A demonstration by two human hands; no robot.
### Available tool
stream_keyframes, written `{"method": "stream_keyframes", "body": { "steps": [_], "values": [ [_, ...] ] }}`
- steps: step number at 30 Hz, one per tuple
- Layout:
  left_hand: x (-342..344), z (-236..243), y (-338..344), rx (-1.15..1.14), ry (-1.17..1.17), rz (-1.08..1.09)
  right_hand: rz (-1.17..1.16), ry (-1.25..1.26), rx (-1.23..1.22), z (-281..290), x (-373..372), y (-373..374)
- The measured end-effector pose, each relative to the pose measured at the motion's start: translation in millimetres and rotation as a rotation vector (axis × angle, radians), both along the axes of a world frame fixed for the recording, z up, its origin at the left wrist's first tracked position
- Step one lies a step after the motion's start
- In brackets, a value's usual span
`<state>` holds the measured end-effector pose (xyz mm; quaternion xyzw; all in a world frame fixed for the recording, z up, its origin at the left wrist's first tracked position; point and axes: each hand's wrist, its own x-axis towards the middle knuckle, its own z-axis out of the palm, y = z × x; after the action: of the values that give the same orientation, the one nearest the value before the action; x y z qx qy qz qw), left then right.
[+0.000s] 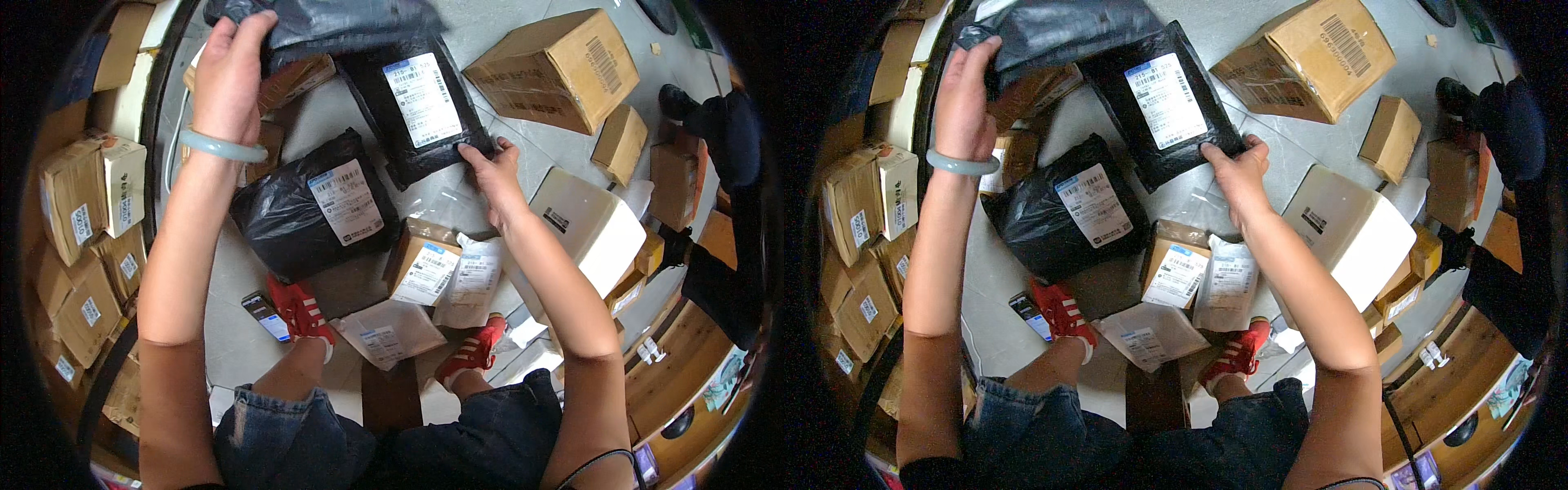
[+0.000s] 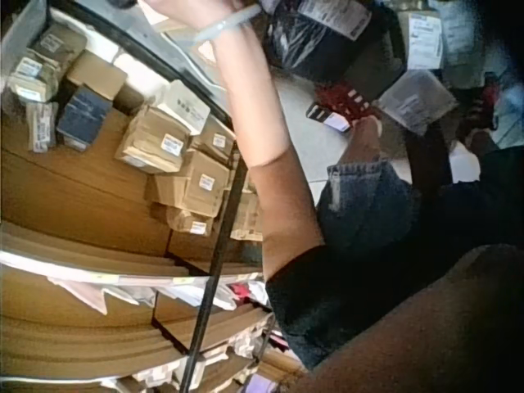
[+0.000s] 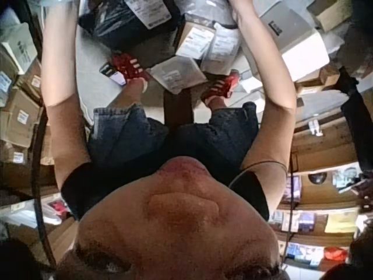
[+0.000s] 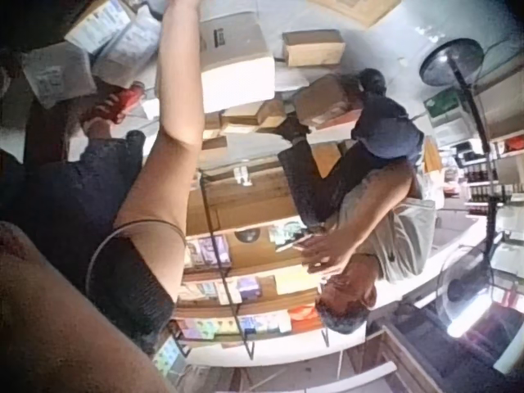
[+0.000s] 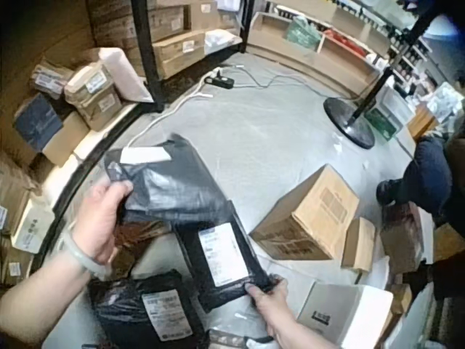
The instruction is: The person sorts and organizes various packages and envelopes in a warehouse. They pick up items from shelves and the floor, inspect labels, and place them into piles or stacks.
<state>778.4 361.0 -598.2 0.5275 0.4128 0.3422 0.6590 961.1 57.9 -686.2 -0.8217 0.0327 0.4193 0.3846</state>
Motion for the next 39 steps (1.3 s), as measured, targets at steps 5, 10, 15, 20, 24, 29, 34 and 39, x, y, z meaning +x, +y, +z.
{"method": "stream_keyframes", "body": {
  "steps": [5, 10, 15, 20, 24, 29, 34, 39],
  "values": [
    [-3.8, -11.9, -8.9, 0.019, -0.015, -0.043, -0.046, 0.039, -0.052, -4.2, -7.2, 10.1],
    [-3.1, -5.7, -6.2, 0.023, -0.038, -0.056, -0.068, 0.067, 0.012, -8.4, -3.1, 5.1],
    [2.7, -6.2, -10.5, 0.083, 0.012, -0.046, -0.163, -0.044, 0.032, 3.6, -5.1, 3.3],
    [-11.5, 0.2, -14.0, 0.490, 0.426, -0.305, -0.630, -0.242, 0.333, 57.1, 30.7, 3.0],
    [24.0, 43.1, -67.5, 1.343, 0.645, -0.065, -0.442, -0.433, 0.529, 119.1, 100.9, 2.8],
    [82.8, 39.6, -120.7, -0.282, 0.042, -0.465, 0.169, -0.346, 0.576, 116.1, 140.9, 18.2],
    [103.7, -6.3, -120.8, -1.319, -0.216, -0.679, 0.424, -0.772, 0.521, 119.4, 25.3, -15.2],
    [62.0, -31.8, -142.9, -0.750, -0.016, -0.860, 0.690, -0.882, 0.516, 110.3, -26.2, -62.4]
  ]
}}
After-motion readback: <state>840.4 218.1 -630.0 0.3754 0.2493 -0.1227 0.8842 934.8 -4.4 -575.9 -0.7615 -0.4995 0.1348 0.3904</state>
